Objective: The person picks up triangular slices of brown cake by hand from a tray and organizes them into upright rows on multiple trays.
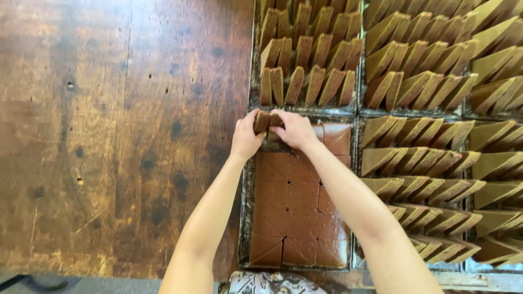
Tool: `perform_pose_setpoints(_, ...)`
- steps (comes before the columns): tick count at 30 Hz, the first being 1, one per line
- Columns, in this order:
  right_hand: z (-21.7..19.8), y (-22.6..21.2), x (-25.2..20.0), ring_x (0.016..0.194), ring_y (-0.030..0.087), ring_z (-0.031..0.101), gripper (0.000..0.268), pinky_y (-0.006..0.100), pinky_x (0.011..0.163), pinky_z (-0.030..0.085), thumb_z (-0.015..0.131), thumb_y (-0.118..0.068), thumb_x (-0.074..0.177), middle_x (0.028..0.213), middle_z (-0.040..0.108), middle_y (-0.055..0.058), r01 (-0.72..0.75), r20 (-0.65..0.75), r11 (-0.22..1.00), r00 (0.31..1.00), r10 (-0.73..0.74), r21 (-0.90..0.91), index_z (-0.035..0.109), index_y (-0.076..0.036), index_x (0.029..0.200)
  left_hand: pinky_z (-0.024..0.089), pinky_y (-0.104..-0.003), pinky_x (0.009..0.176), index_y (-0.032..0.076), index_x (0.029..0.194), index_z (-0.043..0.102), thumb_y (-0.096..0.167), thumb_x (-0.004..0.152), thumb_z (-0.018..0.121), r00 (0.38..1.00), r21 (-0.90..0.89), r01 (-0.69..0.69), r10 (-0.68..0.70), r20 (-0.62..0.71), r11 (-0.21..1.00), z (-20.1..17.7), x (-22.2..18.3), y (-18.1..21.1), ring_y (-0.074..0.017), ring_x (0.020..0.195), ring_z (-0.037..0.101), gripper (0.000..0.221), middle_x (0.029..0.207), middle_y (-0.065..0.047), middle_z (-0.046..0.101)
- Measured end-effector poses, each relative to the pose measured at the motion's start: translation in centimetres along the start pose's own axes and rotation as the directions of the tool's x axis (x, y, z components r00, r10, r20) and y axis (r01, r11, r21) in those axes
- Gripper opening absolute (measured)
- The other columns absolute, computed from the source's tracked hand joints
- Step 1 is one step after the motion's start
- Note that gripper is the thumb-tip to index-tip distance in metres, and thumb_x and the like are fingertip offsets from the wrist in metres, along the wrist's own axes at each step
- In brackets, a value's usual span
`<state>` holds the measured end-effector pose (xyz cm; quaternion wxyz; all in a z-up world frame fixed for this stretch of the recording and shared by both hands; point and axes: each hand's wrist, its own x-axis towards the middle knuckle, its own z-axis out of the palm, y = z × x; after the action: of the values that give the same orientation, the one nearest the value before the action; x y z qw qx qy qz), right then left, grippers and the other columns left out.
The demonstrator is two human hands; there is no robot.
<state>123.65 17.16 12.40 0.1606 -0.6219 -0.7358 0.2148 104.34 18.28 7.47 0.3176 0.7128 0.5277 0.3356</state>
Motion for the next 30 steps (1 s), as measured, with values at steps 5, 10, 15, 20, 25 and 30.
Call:
perform_pose_setpoints(5, -0.9, 0.1, -0.1, 0.105, 0.033, 0.069, 0.055, 0.047, 0.084, 0.054, 0.075, -0.038, 0.089, 0.109, 0.075, 0.012, -0.034, 0.024, 0.999, 0.999, 0.034, -0.024, 0.058, -0.015, 0.135, 0.047, -0.047, 0.1, 0.004, 0.144, 0.047, 0.009, 0.07, 0.086, 0.996, 0.042, -0.064, 0.067, -0.059, 0.997, -0.8, -0.8, 0.9, -0.0408, 0.118, 0.056, 0.084, 0.13, -0.02, 0.062)
perform_pose_setpoints(10, -1.2, -0.7, -2.7, 0.089, 0.033, 0.068, 0.026, 0.043, 0.081, 0.056, 0.07, -0.032, 0.095, 0.092, 0.069, 0.013, -0.028, -0.27, 0.987, 0.96, 0.07, 0.156, 0.068, -0.006, 0.101, 0.049, -0.044, 0.098, 0.006, 0.142, 0.051, 0.012, 0.077, 0.079, 0.991, -0.031, 0.12, -0.121, -0.048, 0.992, -2.7, -4.8, 2.0, -0.0343, 0.111, 0.061, 0.072, 0.126, -0.015, 0.064)
perform_pose_setpoints(15, 2.7, -1.6, -5.5, 0.095, 0.035, 0.065, 0.031, 0.046, 0.085, 0.053, 0.068, -0.036, 0.095, 0.095, 0.068, 0.014, 0.105, 0.015, 0.994, 0.994, -0.105, 0.027, 0.069, -0.006, 0.092, 0.054, -0.042, 0.093, 0.007, 0.123, 0.064, 0.009, 0.081, 0.063, 0.958, 0.038, 0.288, -0.288, -0.004, 0.957, -1.2, -9.5, 0.3, -0.0316, 0.105, 0.069, 0.042, 0.117, -0.013, 0.07)
perform_pose_setpoints(20, 4.6, -2.4, -6.1, 0.106, 0.036, 0.06, 0.04, 0.047, 0.088, 0.052, 0.067, -0.045, 0.093, 0.107, 0.066, 0.017, 0.166, 0.139, 0.972, 0.98, -0.144, -0.169, 0.065, -0.005, 0.097, 0.054, -0.044, 0.09, 0.007, 0.111, 0.067, 0.016, 0.08, 0.07, 0.94, 0.098, 0.324, -0.332, 0.079, 0.941, 0.9, -11.1, -0.5, -0.0341, 0.102, 0.068, 0.032, 0.107, -0.014, 0.071)
perform_pose_setpoints(25, 2.2, -2.9, -6.5, 0.105, 0.039, 0.057, 0.076, 0.049, 0.088, 0.048, 0.079, -0.043, 0.078, 0.114, 0.063, 0.019, 0.199, 0.146, 0.98, 0.97, -0.192, -0.032, 0.054, 0.0, 0.136, 0.054, -0.041, 0.091, 0.006, 0.116, 0.062, 0.017, 0.079, 0.072, 0.915, -0.162, 0.399, -0.383, 0.122, 0.902, 1.1, -11.4, -1.6, -0.0312, 0.105, 0.069, 0.039, 0.11, -0.013, 0.072)
perform_pose_setpoints(30, 1.2, -3.3, -5.9, 0.108, 0.034, 0.058, 0.054, 0.045, 0.094, 0.05, 0.081, -0.042, 0.08, 0.11, 0.065, 0.013, 0.219, 0.284, 0.97, 0.941, -0.182, -0.103, 0.067, -0.009, 0.12, 0.059, -0.041, 0.086, 0.009, 0.125, 0.059, 0.027, 0.077, 0.08, 0.87, -0.196, 0.476, -0.427, 0.246, 0.857, 0.3, -10.7, 0.8, -0.031, 0.108, 0.067, 0.055, 0.126, -0.015, 0.057)
